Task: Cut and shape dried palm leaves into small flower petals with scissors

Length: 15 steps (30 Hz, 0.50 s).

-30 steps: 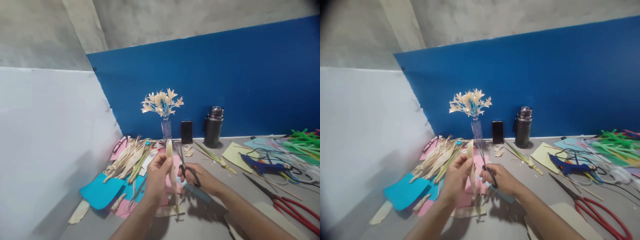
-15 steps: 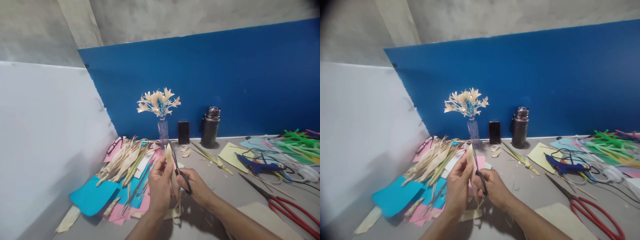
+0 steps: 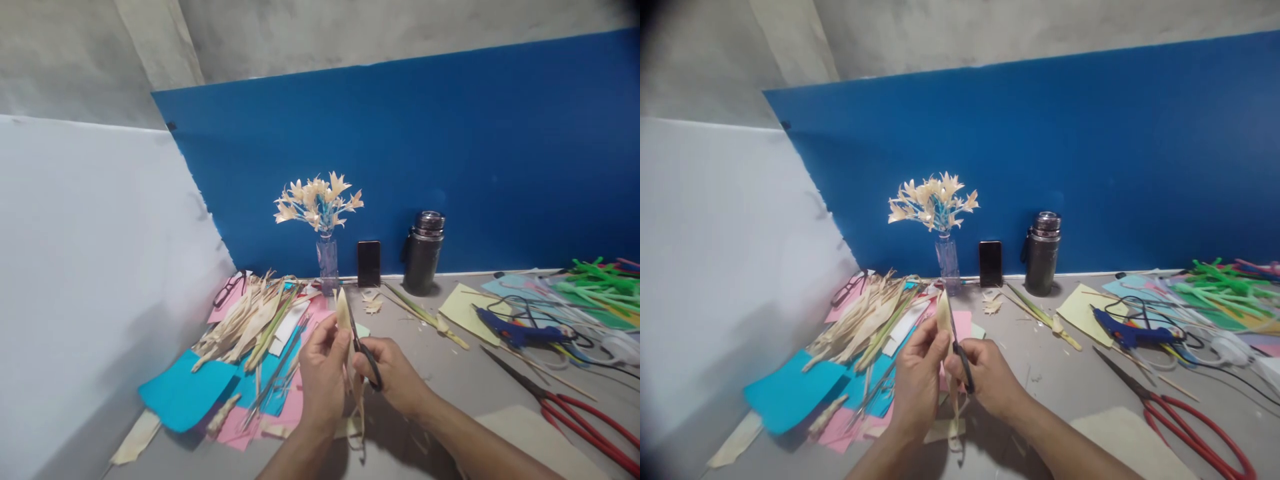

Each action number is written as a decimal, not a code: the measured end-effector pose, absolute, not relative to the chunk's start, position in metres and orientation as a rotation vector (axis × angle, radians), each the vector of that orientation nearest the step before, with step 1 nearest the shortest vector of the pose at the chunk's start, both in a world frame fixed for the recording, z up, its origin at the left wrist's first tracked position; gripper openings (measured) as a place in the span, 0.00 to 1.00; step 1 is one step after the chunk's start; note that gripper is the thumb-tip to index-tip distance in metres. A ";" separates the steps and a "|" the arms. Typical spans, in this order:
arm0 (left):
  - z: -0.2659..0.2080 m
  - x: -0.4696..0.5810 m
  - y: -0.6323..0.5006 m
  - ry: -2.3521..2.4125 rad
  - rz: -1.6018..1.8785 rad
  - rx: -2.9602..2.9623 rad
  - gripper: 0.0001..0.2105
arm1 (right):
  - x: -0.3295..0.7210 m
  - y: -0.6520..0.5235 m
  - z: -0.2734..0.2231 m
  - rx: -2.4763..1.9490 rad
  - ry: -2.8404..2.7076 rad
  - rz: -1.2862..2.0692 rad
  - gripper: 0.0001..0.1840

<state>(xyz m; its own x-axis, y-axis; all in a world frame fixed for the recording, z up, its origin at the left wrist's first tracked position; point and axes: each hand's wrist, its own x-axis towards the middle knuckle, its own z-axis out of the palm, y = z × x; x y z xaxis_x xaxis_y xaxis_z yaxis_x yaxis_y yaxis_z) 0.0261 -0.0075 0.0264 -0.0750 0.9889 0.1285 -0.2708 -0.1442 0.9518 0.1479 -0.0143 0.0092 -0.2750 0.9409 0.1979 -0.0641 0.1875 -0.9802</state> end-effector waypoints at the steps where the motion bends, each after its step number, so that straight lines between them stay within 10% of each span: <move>1: 0.026 0.026 -0.008 0.976 1.468 1.065 0.20 | 0.148 -0.014 0.009 -0.902 -1.476 1.266 0.33; 15: 0.021 0.024 -0.003 0.998 1.457 1.048 0.23 | 0.146 -0.015 0.008 -0.944 -1.414 1.294 0.32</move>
<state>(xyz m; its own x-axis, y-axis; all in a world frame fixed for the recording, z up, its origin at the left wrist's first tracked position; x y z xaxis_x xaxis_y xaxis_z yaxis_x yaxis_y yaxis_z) 0.0237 -0.0034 0.0209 -0.0829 0.9915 0.0998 -0.2652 -0.1185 0.9569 0.1463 -0.0149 0.0080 -0.2363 0.9605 0.1471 -0.0619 0.1362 -0.9887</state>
